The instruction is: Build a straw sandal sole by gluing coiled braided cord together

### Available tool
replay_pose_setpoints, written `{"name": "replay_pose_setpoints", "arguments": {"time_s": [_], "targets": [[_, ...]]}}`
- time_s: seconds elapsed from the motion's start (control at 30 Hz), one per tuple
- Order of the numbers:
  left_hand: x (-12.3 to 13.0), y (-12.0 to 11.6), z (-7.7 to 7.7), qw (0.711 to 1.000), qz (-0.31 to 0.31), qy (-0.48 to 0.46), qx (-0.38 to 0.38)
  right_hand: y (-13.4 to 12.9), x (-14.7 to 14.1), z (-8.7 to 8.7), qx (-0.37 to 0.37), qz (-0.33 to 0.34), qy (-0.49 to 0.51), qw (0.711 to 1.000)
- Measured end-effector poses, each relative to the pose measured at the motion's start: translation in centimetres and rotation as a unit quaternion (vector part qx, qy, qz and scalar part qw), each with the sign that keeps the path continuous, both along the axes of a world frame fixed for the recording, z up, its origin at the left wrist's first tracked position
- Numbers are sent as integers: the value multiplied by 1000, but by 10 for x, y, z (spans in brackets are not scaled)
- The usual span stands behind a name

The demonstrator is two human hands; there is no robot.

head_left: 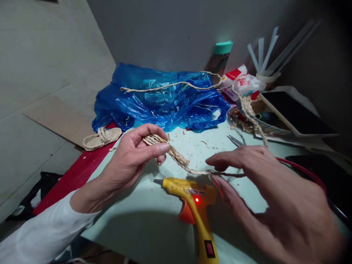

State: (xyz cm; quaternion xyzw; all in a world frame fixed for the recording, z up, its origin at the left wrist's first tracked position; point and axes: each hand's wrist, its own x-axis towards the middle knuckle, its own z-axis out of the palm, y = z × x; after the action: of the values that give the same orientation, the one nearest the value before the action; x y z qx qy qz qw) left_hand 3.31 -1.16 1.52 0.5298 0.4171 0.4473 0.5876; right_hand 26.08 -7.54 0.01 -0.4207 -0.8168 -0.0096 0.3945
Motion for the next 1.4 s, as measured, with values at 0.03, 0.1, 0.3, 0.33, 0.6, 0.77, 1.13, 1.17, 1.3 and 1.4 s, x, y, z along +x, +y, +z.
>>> {"name": "replay_pose_setpoints", "arguments": {"time_s": [0.03, 0.1, 0.3, 0.33, 0.6, 0.77, 1.13, 1.17, 1.3, 1.4], "targets": [[1, -2, 1, 1000, 0, 1, -3, 0, -1, 1, -16, -3, 15, 1000], [3, -5, 1, 1000, 1, 6, -9, 0, -4, 2, -51, -15, 39, 998], [7, -11, -1, 998, -9, 58, -7, 7, -16, 1, -194, -10, 117, 974], [7, -12, -2, 998, -11, 65, -3, 8, -18, 1, -220, -4, 137, 966], [6, -15, -4, 995, -35, 90, 2, 9, -23, 0, -273, -14, 190, 943], [5, -14, -3, 991, -70, 118, 0, 10, -23, 0, -274, -32, 200, 940], [5, -16, 0, 991, -69, 110, -32, 9, -27, 4, -319, -33, 255, 912], [5, -16, -1, 991, -68, 106, -33, 10, -27, 5, -332, -25, 266, 905], [4, -14, -3, 993, -65, 87, -43, 11, -24, 3, -295, -50, 260, 918], [4, -13, -4, 993, -70, 78, -55, 8, -24, 0, -212, -81, 211, 951]]}}
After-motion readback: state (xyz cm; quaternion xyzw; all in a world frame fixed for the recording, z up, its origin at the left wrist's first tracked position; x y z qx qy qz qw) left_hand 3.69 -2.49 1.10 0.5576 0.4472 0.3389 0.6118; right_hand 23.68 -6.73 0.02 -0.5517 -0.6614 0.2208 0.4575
